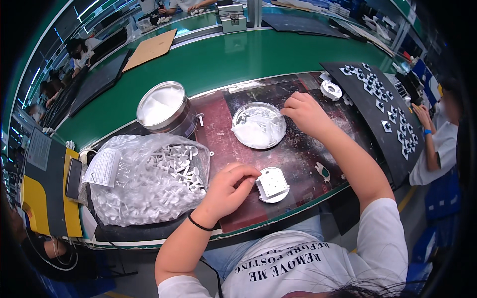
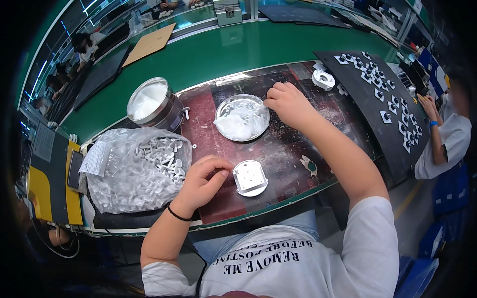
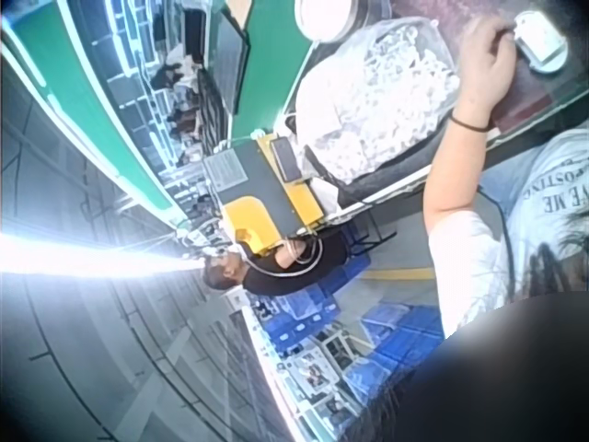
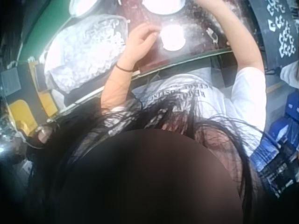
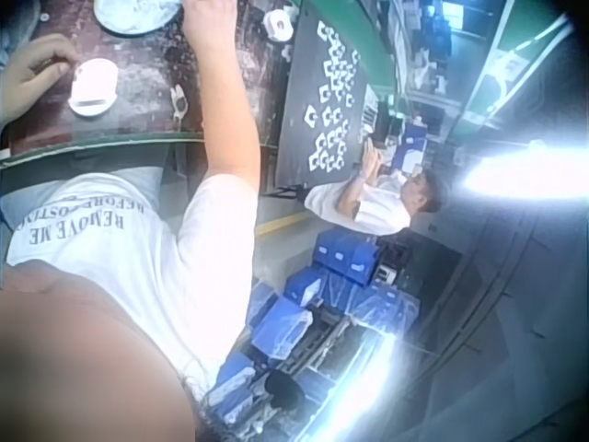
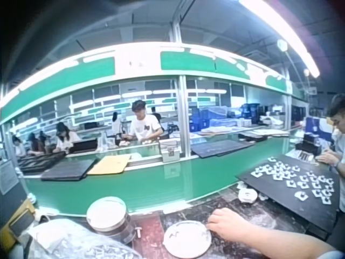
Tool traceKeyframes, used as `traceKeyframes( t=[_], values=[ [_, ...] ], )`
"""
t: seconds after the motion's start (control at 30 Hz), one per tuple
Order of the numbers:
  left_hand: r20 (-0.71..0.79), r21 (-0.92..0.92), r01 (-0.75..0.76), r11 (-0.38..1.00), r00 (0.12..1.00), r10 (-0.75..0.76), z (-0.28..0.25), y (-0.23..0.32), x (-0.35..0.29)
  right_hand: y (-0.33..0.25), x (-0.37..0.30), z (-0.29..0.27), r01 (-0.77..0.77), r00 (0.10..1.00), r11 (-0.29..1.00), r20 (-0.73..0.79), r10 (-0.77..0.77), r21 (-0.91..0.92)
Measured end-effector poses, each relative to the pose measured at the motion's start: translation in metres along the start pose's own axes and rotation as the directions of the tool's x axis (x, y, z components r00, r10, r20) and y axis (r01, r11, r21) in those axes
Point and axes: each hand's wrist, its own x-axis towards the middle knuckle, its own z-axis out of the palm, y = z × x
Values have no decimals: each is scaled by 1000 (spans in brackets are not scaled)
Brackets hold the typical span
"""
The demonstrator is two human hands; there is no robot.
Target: The person assembles small white plastic components on a green workbench. They pick up a base unit, apply a white substance from a container to a small circular piece, and attach it to the base. The person repeats this process for multiple units, placing the finished assemblies on a black tray.
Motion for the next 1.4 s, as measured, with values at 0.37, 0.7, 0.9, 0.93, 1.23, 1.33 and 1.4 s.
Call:
traceKeyframes(
  t=[0.37, 0.7, 0.9, 0.93, 1.23, 1.33, 1.4],
  values=[
    [15, 33, -12, 999, 1000, 12, 0, -2, 0, 0, 1, -1, 25, 1000, 999, 0, -25, -39],
    [16, 48, -27, 998, 1000, 27, 1, -2, 0, 0, 3, 1, 39, 999, 995, -17, -40, -89],
    [19, 54, -22, 998, 1000, 21, 1, -2, -1, -2, 3, -3, 47, 998, 995, -26, -49, -87],
    [21, 53, -21, 998, 1000, 20, 1, -1, 0, -1, 2, -3, 45, 999, 995, -23, -47, -89],
    [12, 36, -30, 999, 999, 30, 2, -2, -1, -6, -8, -5, -266, 962, 911, 23, 273, 315],
    [16, 42, -22, 999, 1000, 21, 1, -1, -1, -23, -13, -19, -531, 831, 622, 209, 516, 576],
    [13, 1, 31, 1000, 999, -31, 2, -2, -3, -36, -20, -29, -608, 745, 354, 357, 564, 711]
  ],
)
